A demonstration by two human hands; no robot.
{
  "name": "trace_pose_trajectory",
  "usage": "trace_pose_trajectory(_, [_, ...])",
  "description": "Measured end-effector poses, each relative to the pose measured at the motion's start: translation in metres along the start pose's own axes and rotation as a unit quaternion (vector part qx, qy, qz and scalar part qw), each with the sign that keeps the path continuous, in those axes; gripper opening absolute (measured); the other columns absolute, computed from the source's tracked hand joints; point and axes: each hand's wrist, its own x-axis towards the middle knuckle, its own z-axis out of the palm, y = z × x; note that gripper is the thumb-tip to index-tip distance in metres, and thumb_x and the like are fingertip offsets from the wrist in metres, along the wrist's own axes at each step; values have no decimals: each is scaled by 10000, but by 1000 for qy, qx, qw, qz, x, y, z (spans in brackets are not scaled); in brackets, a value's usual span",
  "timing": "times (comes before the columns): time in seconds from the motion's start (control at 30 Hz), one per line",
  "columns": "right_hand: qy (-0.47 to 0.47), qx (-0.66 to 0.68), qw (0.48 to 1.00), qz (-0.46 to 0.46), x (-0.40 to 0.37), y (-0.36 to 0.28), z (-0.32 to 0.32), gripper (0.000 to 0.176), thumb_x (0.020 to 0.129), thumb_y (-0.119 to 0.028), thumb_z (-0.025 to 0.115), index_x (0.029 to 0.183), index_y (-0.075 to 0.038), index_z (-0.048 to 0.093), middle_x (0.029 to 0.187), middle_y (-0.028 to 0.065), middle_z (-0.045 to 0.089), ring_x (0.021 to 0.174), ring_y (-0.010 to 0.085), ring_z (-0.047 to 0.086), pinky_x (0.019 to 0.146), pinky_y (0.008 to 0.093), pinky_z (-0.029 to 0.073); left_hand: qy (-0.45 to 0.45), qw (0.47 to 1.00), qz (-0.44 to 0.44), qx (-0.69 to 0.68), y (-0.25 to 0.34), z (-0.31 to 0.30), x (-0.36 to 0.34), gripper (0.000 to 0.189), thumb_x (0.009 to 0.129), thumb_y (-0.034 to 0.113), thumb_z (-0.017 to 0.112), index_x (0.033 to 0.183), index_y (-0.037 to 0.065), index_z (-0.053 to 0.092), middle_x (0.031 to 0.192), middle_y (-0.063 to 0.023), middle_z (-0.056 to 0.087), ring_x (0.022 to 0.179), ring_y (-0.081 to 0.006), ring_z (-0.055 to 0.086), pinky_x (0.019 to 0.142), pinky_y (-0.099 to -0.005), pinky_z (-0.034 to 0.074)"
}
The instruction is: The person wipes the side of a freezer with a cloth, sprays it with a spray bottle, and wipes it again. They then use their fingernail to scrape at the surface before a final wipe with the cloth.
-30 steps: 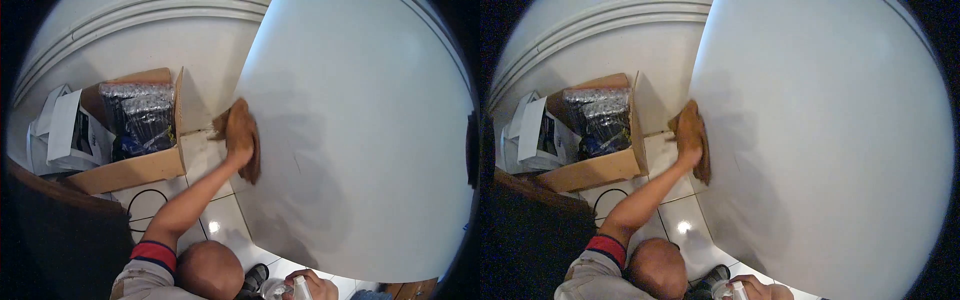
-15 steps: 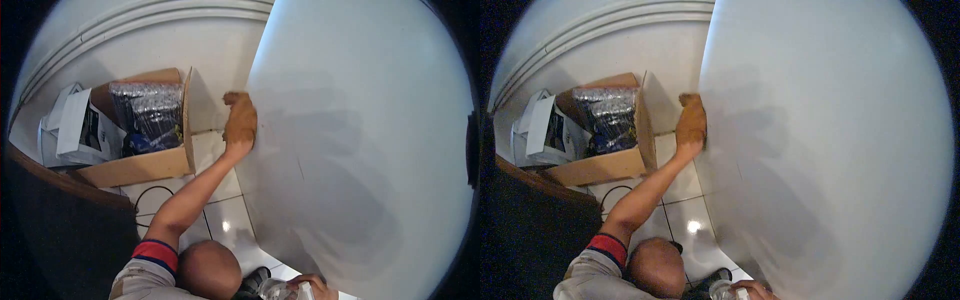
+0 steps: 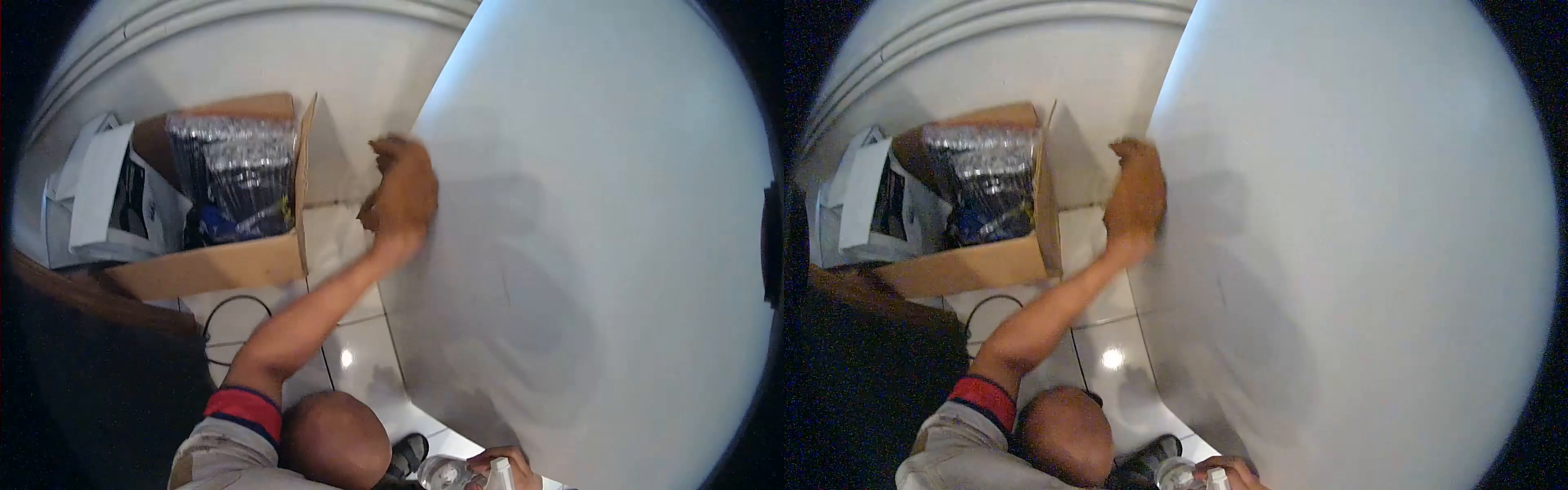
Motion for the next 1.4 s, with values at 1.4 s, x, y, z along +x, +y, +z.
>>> trace_pose_trajectory(1.4, [7, -7, 1000, 30, 4, -9, 1, 294, 786, -236, 619, 1012, -49, 595, 971, 143, 608, 876, 305, 614, 765, 370, 495, 390, 827, 37, -404, 10, 3, -24, 469, 953, 140, 385, 1375, -61, 355, 1411, -222, 360, 1352, -358, 286, 1151, -415, 194])
